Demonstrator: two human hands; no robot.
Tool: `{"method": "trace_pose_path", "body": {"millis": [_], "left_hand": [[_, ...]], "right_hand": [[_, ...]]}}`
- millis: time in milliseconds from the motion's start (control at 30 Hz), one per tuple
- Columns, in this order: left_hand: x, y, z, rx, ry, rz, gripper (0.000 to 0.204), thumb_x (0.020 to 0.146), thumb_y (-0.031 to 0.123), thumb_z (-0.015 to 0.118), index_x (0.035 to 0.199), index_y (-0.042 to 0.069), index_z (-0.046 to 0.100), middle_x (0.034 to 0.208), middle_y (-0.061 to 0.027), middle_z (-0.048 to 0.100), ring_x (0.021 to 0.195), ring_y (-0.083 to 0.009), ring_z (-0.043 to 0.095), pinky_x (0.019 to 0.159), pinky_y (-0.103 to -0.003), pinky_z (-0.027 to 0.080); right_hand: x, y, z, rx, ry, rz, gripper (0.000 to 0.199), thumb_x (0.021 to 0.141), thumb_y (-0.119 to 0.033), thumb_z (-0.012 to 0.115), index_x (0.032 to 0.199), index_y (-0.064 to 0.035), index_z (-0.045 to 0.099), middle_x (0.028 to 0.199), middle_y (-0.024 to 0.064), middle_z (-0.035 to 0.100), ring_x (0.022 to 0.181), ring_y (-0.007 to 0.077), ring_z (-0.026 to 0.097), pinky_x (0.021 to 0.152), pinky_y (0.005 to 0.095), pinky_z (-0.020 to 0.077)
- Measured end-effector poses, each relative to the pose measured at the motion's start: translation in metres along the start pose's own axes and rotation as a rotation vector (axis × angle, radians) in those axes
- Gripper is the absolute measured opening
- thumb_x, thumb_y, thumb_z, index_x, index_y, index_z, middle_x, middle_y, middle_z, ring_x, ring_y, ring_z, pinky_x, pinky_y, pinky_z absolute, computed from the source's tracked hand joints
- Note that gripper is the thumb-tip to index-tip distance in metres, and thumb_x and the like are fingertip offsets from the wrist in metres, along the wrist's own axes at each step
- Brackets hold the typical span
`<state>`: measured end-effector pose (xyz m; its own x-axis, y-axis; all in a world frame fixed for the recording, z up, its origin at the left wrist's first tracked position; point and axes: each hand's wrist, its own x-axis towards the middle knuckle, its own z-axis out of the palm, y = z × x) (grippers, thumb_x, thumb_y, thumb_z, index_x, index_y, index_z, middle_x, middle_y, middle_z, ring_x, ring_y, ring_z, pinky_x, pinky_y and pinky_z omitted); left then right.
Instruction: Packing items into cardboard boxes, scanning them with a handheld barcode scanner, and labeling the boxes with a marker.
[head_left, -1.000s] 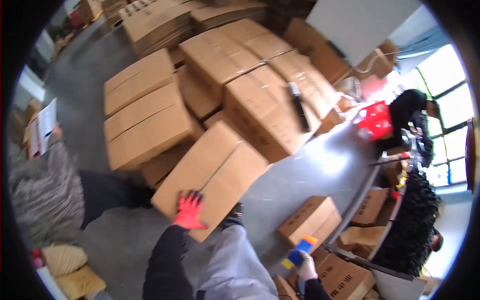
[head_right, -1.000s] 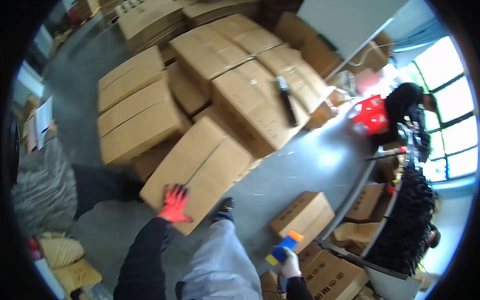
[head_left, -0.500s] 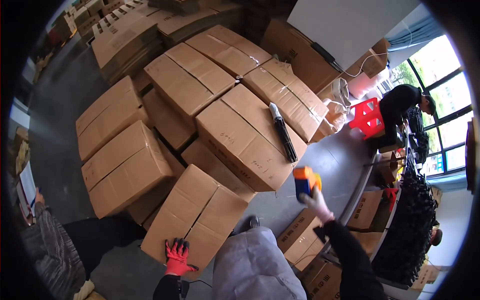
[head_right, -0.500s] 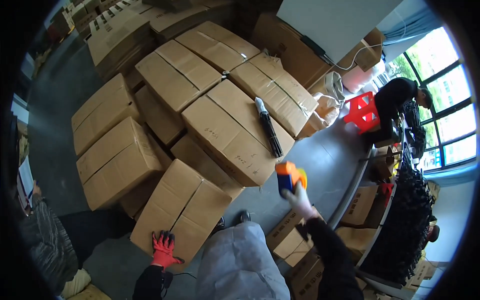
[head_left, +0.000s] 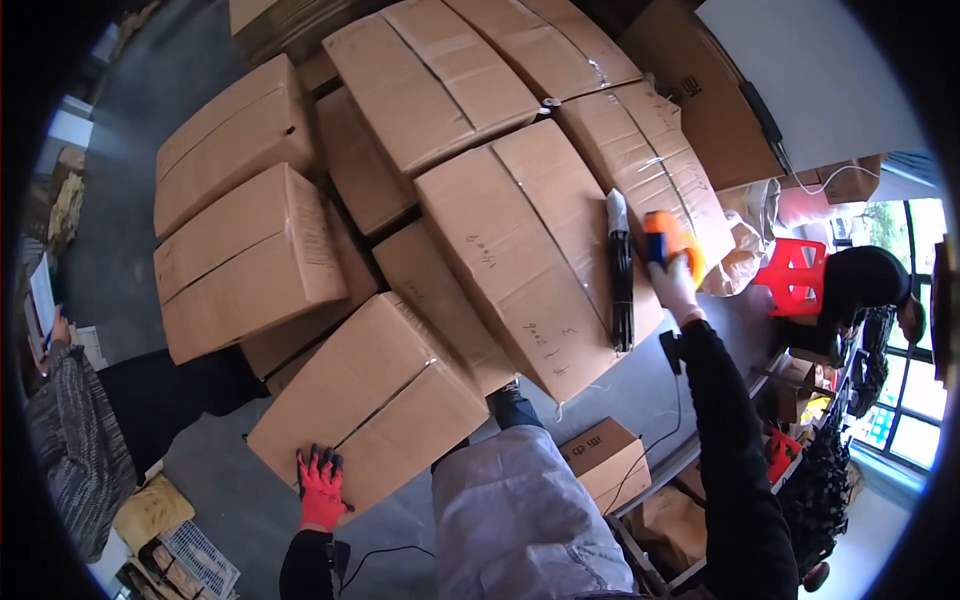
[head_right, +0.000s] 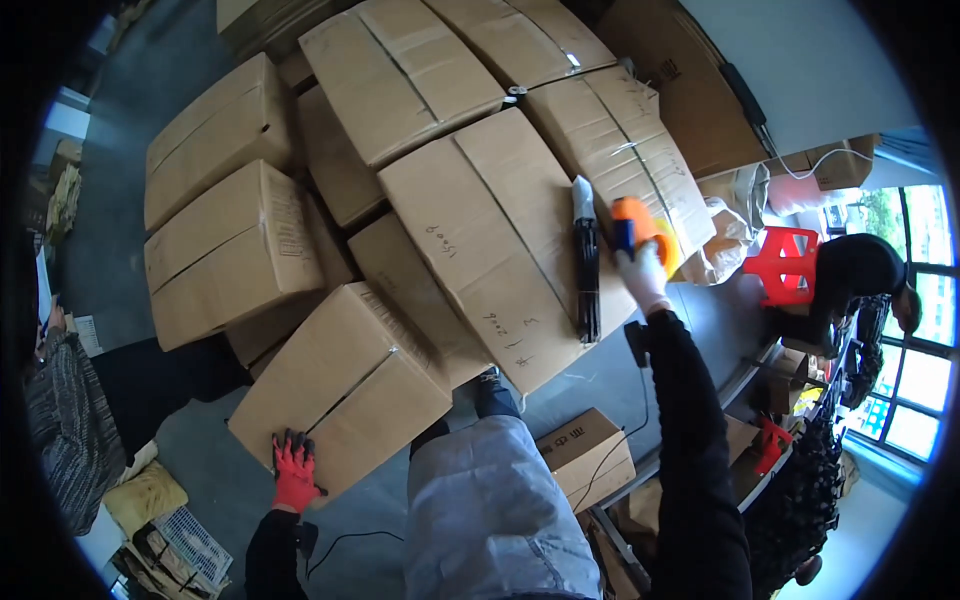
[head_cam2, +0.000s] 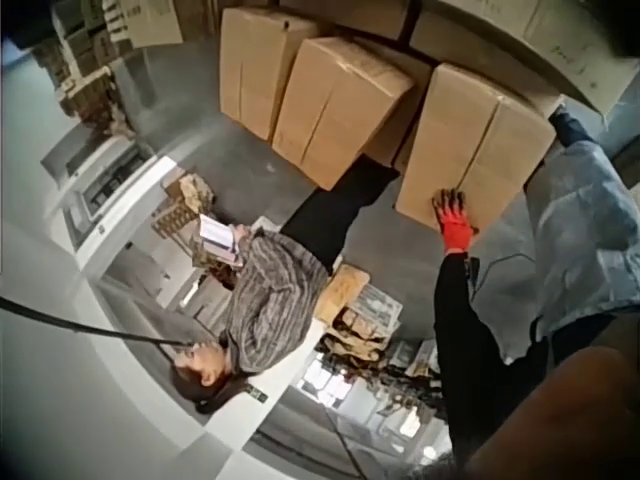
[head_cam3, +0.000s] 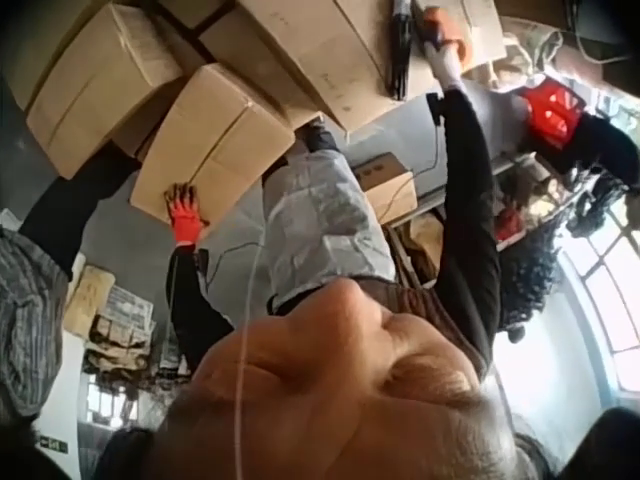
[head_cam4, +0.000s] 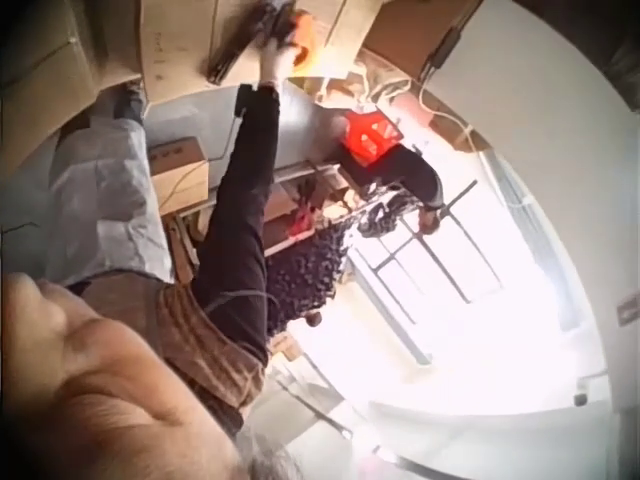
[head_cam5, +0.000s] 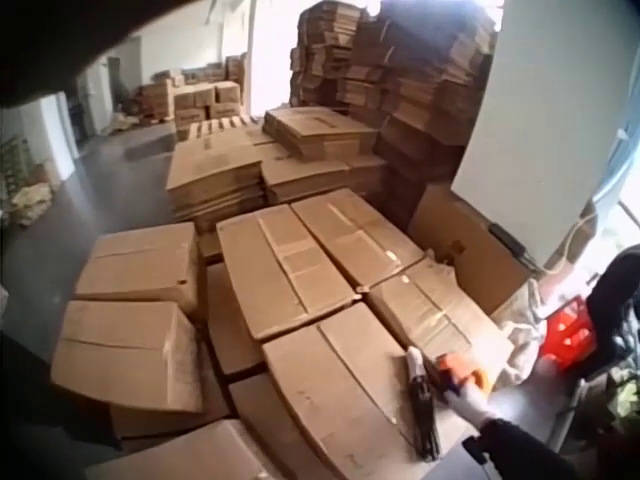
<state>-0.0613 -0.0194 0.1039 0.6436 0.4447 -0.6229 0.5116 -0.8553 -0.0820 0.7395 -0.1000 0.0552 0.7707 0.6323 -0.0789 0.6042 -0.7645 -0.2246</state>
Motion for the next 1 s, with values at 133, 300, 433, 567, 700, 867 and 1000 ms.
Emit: {"method": "trace_pose_path", "body": {"millis": [133, 300, 433, 567, 700, 867, 1000], "left_hand": [[-0.026, -0.005, -0.006, -0.161, -0.059, -0.071, 0.095, 0.063, 0.059, 0.078, 0.137, 0.006, 0.054, 0.153, -0.0181, 0.041, 0.147, -0.0449, 0.021, 0.120, -0.069, 0.000], [-0.026, -0.008, 0.002, -0.192, 0.157, -0.011, 0.106, 0.047, 0.053, 0.082, 0.132, -0.003, 0.053, 0.143, -0.0268, 0.047, 0.139, -0.0532, 0.031, 0.116, -0.074, 0.009], [-0.007, -0.004, -0.027, -0.135, 0.170, 0.031, 0.106, 0.044, 0.052, 0.084, 0.125, -0.010, 0.056, 0.131, -0.0300, 0.056, 0.134, -0.0487, 0.044, 0.114, -0.066, 0.028], [-0.005, -0.004, 0.001, 0.158, 0.109, 0.000, 0.134, 0.044, 0.071, 0.077, 0.146, 0.000, 0.028, 0.151, -0.0225, 0.032, 0.144, -0.0450, 0.025, 0.117, -0.066, 0.015], [-0.011, 0.002, 0.038, 0.435, 0.179, -0.020, 0.147, 0.045, 0.083, 0.072, 0.158, 0.006, 0.020, 0.163, -0.0195, 0.021, 0.150, -0.0422, 0.014, 0.119, -0.066, 0.008], [-0.027, 0.013, 0.037, 0.501, 0.222, -0.183, 0.134, 0.057, 0.081, 0.069, 0.157, 0.007, 0.022, 0.163, -0.0197, 0.019, 0.151, -0.0418, 0.013, 0.121, -0.060, 0.008], [0.030, 0.030, 0.042, 0.442, 0.252, -0.003, 0.092, 0.071, 0.067, 0.067, 0.140, 0.007, 0.053, 0.144, -0.0182, 0.051, 0.136, -0.0397, 0.042, 0.115, -0.058, 0.026]], "right_hand": [[-0.019, -0.075, 0.007, -0.164, -0.206, 0.035, 0.084, 0.089, -0.049, 0.060, 0.134, 0.0182, 0.038, 0.105, 0.0328, 0.066, 0.097, 0.0460, 0.067, 0.090, 0.0499, 0.0508], [-0.022, -0.080, 0.002, -0.168, -0.149, 0.022, 0.080, 0.086, -0.048, 0.061, 0.129, 0.0172, 0.044, 0.102, 0.0319, 0.067, 0.092, 0.0476, 0.067, 0.085, 0.0516, 0.0515], [-0.038, -0.089, -0.012, -0.054, -0.070, 0.070, 0.058, 0.081, -0.035, 0.066, 0.115, 0.0092, 0.053, 0.097, 0.0277, 0.068, 0.087, 0.0440, 0.068, 0.081, 0.0530, 0.0516], [-0.043, -0.083, -0.039, -0.071, -0.180, 0.077, 0.058, 0.082, -0.033, 0.064, 0.121, 0.0082, 0.053, 0.116, 0.0296, 0.063, 0.108, 0.0433, 0.062, 0.092, 0.0517, 0.0481], [-0.118, -0.066, -0.042, 0.011, 0.207, -0.071, 0.043, 0.084, -0.026, 0.063, 0.112, 0.0055, 0.058, 0.119, 0.0269, 0.059, 0.114, 0.0399, 0.056, 0.096, 0.0480, 0.0450], [-0.313, 0.046, -0.072, 0.278, -0.418, 0.304, 0.031, 0.084, -0.023, 0.064, 0.106, -0.0027, 0.060, 0.103, 0.0185, 0.064, 0.096, 0.0401, 0.063, 0.082, 0.0473, 0.0525], [-0.518, 0.228, -0.092, 0.199, -0.414, 0.671, 0.026, 0.083, -0.026, 0.060, 0.095, -0.0052, 0.070, 0.090, 0.0184, 0.071, 0.087, 0.0333, 0.069, 0.076, 0.0456, 0.0534]]}}
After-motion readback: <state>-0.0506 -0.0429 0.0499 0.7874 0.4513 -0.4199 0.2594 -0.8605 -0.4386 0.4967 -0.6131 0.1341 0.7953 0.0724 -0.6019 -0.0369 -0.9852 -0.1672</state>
